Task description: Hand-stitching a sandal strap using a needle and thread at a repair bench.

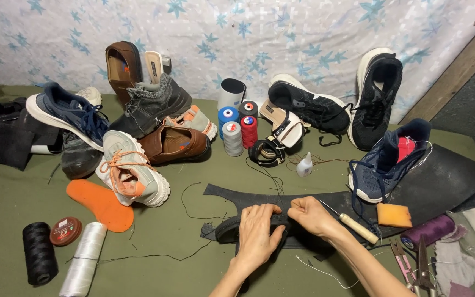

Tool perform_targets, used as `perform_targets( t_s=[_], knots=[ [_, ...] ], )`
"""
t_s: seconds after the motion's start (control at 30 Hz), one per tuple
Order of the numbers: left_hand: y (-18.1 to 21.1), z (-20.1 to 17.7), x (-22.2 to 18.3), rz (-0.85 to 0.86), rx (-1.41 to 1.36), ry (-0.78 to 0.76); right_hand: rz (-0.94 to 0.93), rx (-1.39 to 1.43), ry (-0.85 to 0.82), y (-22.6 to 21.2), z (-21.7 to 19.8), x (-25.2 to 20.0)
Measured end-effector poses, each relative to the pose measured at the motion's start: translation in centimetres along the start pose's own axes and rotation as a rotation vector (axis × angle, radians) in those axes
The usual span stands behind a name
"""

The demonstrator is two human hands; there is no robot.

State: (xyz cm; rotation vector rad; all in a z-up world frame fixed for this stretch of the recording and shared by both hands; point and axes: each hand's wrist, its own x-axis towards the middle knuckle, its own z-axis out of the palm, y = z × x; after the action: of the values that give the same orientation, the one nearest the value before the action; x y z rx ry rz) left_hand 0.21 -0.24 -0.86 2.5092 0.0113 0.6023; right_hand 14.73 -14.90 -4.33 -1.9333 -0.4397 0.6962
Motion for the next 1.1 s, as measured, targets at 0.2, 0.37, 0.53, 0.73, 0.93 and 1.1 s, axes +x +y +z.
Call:
perform_targets(
  t_s=[0.2, 0.37, 0.53, 0.73, 0.93, 1.1],
  knots=[
    [0.0, 0.1, -0.1, -0.036, -0.009, -0.009, 0.077, 0.305, 0.04, 0.3, -0.9, 0.4],
    [-0.2, 0.5, -0.3, -0.012, 0.015, 0.008, 0.103, 0.4, 0.056, 0.1, -0.8, -0.1],
    [0.0, 0.4, -0.7, 0.004, 0.004, 0.031, 0.048, 0.35, 0.054, -1.2, -0.6, -1.2],
    [0.2, 0.0, -0.8, -0.005, -0.019, 0.022, 0.052, 0.352, 0.095, -1.4, -0.4, -1.6],
    [0.3, -0.5, -0.4, 0.03, -0.028, 0.012, -0.057, -0.206, 0.218, -3.0, -1.7, -1.9],
    [0.5, -0.4, -0.6, 0.025, -0.024, 0.006, -0.081, -0.321, 0.352, -5.5, -4.6, -2.5]
  ],
)
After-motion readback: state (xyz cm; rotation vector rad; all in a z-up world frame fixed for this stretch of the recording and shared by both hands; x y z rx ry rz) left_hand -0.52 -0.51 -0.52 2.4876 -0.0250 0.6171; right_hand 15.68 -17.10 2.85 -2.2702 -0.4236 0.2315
